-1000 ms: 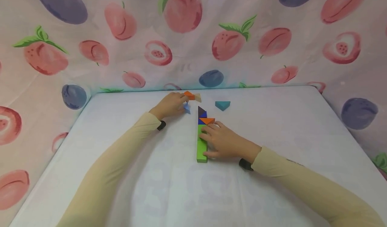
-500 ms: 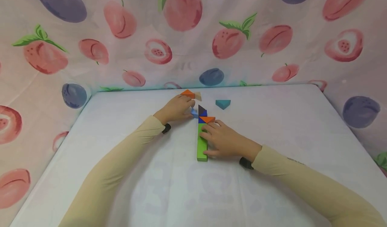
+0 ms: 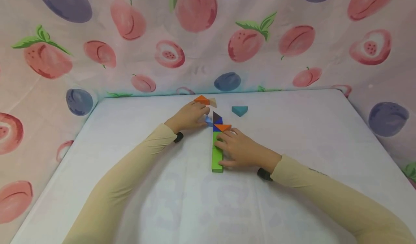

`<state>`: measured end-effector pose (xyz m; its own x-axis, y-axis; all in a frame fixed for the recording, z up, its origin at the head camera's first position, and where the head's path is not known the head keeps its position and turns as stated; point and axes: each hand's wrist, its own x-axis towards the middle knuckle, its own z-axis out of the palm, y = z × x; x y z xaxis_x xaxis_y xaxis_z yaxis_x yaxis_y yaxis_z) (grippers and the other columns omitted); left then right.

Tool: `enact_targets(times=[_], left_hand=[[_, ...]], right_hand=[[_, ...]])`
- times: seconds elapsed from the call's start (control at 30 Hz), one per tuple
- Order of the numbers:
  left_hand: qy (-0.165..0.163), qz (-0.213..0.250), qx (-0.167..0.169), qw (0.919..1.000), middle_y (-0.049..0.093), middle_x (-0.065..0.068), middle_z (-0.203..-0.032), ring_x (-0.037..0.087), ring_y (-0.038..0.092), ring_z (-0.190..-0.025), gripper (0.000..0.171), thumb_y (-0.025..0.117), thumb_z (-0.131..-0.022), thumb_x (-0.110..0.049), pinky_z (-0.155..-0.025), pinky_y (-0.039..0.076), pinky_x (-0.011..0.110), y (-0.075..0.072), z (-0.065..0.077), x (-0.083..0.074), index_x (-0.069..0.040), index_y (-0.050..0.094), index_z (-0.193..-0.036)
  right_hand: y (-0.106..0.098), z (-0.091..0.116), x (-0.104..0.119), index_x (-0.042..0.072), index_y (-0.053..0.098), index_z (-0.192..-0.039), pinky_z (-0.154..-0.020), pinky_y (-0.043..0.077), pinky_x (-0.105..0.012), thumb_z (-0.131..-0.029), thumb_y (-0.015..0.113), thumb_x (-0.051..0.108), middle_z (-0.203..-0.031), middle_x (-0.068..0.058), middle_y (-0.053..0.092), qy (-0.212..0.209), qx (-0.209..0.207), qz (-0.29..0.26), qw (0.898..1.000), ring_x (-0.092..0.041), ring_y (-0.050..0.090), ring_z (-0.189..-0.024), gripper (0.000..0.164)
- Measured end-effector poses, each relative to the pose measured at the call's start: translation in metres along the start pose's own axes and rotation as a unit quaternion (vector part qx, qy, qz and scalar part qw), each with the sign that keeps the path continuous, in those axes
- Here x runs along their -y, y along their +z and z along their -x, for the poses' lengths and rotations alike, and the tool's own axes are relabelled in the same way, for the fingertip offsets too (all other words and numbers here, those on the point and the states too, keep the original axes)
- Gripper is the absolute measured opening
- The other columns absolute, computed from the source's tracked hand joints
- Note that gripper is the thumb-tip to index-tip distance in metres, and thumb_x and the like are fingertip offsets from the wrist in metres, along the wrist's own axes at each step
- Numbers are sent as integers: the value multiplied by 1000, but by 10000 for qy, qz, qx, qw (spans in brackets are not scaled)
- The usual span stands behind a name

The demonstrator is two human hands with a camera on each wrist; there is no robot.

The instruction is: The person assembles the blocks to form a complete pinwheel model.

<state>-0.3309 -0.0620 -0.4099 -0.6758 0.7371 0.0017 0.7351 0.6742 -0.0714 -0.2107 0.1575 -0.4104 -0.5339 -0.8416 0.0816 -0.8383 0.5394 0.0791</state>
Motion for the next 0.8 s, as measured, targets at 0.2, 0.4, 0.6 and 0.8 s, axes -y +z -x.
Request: enact_targets(times=[0.2, 0.4, 0.6, 0.8], left_hand=[[33, 91, -55, 9999, 62, 1, -109, 21, 56, -111, 29, 62, -89, -38, -101, 40, 37, -2, -1, 0, -16, 56, -107], [3, 161, -27, 9999, 62, 1, -113, 22, 55, -114, 29, 62, -89, -36, -105, 38, 37, -2, -2, -1, -16, 56, -109], [-87, 160, 43, 9998, 62, 2, -117, 21, 54, -117, 31, 63, -89, -36, -106, 38, 37, -3, -3, -2, -16, 56, -112], [-90, 175, 47, 9998, 62, 2, -118, 21, 54, -118, 31, 63, -89, -35, -107, 37, 37, -3, -3, -2, -16, 56, -114]], right_hand=[[-1, 0, 1, 11, 56, -123, -102, 39, -48, -85, 57, 55, -125, -9, 56, 44, 65, -19, 10000, -23, 51, -118, 58], [-1, 0, 2, 12, 57, -123, -102, 40, -49, -85, 57, 54, -125, -8, 56, 94, 99, -66, 9999, -24, 50, -118, 57], [-2, 0, 2, 11, 56, -124, -102, 39, -48, -85, 58, 54, -125, -9, 56, 101, 102, -87, 9999, -24, 50, -118, 58], [-2, 0, 2, 11, 56, -124, -102, 39, -48, -85, 58, 53, -125, -8, 56, 113, 112, -103, 9998, -24, 50, -118, 58]])
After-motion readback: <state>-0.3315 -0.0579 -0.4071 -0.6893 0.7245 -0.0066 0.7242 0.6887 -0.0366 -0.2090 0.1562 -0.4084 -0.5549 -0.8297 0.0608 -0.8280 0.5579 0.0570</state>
